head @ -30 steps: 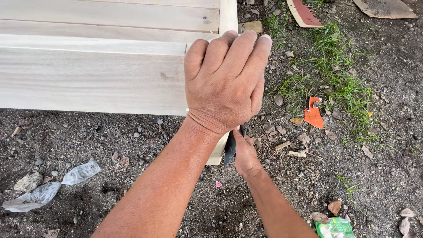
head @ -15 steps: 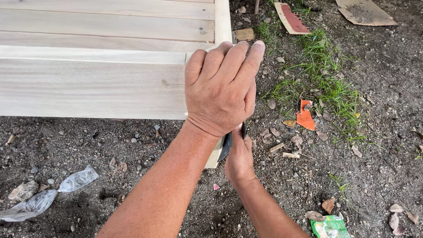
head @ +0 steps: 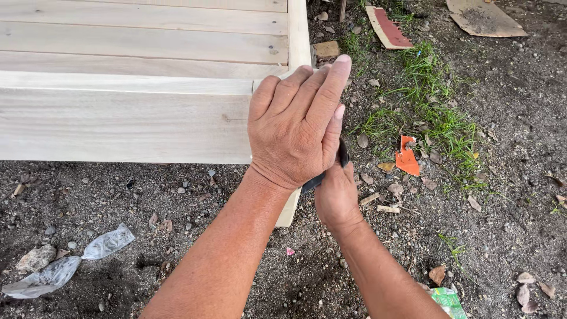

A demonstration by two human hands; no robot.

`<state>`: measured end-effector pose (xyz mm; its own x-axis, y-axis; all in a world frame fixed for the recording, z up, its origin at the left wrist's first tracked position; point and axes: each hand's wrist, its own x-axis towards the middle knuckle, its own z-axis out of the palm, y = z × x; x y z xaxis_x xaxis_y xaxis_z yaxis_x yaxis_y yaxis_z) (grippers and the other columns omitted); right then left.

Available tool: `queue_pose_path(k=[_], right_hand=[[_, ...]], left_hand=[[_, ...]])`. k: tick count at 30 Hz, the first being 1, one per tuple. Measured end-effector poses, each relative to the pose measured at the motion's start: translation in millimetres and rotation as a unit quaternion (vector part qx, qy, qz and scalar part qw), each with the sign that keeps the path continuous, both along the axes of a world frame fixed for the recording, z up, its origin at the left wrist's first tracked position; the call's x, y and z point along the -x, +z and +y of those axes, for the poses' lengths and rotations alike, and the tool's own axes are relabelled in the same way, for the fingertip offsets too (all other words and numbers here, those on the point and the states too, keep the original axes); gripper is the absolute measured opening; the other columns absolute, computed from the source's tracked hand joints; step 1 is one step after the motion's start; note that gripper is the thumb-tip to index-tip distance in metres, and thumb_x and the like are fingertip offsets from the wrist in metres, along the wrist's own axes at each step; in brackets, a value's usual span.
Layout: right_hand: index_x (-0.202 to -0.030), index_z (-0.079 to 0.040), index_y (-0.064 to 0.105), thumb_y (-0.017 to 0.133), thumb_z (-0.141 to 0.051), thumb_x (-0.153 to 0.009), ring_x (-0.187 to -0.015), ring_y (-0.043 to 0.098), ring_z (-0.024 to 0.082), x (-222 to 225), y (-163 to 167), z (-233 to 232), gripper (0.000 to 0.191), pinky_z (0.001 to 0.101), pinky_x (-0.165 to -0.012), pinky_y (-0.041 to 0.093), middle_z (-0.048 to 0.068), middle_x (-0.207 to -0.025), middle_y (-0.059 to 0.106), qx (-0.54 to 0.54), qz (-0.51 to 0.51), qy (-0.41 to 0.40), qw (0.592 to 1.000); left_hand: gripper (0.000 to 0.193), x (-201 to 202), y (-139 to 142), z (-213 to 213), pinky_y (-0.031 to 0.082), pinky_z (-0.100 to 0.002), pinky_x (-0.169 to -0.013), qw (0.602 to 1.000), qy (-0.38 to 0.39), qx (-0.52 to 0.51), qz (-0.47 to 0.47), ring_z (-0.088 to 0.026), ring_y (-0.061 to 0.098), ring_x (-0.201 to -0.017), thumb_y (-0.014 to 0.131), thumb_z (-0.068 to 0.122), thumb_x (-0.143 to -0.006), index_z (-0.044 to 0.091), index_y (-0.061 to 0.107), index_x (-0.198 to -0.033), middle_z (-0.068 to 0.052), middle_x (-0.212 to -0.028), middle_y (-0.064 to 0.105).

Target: The person sands a light wooden slatted table frame outdoors using a sheet of sandpaper held by hand. They sand the long edge rail, then move around the frame sanding the corners and legs, running the sandpaper along the wood surfaces.

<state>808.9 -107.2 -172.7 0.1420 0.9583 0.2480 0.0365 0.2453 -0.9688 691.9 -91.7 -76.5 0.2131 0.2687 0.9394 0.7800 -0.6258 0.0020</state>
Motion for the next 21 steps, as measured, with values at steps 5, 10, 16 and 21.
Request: queue_pose_path(k=[5, 10, 16, 21], right_hand=[[-0.139, -0.004, 0.054, 0.031, -0.046, -0.112, -0.115, 0.061, 0.017, -17.9, 31.3, 29.0, 0.055, 0.0346, -0.099, 0.053, 0.01, -0.129, 0.063, -0.075, 0.12, 0.091, 0.986], [-0.14, -0.006, 0.053, 0.042, -0.052, -0.102, -0.123, 0.055, 0.016, 5.6, -15.1, -18.7, 0.061, 0.0335, -0.106, 0.045, 0.008, -0.134, 0.062, 0.054, 0.086, 0.037, 0.994], [-0.139, -0.003, 0.051, 0.048, -0.051, -0.102, -0.12, 0.055, 0.017, -5.3, 7.5, 18.2, 0.061, 0.0357, -0.106, 0.044, 0.007, -0.133, 0.06, 0.044, 0.235, 0.046, 0.97], [-0.148, 0.006, 0.047, 0.042, -0.049, -0.11, -0.13, 0.048, 0.019, 9.4, 36.5, 12.2, 0.067, 0.0376, -0.113, 0.039, 0.012, -0.143, 0.054, -0.086, 0.107, 0.029, 0.99]], left_hand=[[0.045, 2.3, 4.0, -4.0, 0.043, -0.037, -0.107, 1.0, -0.018, -0.007, -0.007, -0.022, 0.064, -0.117, 0.055, 0.025, -0.109, 0.007, 0.05, -0.149, -0.009, -0.14, 0.066], [0.036, 19.0, 18.6, -2.2, 0.048, -0.036, -0.101, 0.999, -0.027, 0.029, -0.022, -0.023, 0.068, -0.106, 0.059, 0.018, -0.102, 0.005, 0.061, -0.135, -0.01, -0.129, 0.07], [0.015, 23.9, 28.9, 7.0, 0.047, -0.041, -0.08, 0.997, 0.052, 0.022, -0.046, -0.025, 0.064, -0.078, 0.066, 0.02, -0.098, 0.007, 0.073, -0.097, -0.004, -0.087, 0.072], [0.015, 21.9, 24.8, 7.5, 0.047, -0.04, -0.081, 0.998, 0.031, 0.027, -0.057, -0.024, 0.064, -0.081, 0.065, 0.02, -0.099, 0.007, 0.072, -0.099, -0.004, -0.09, 0.071]])
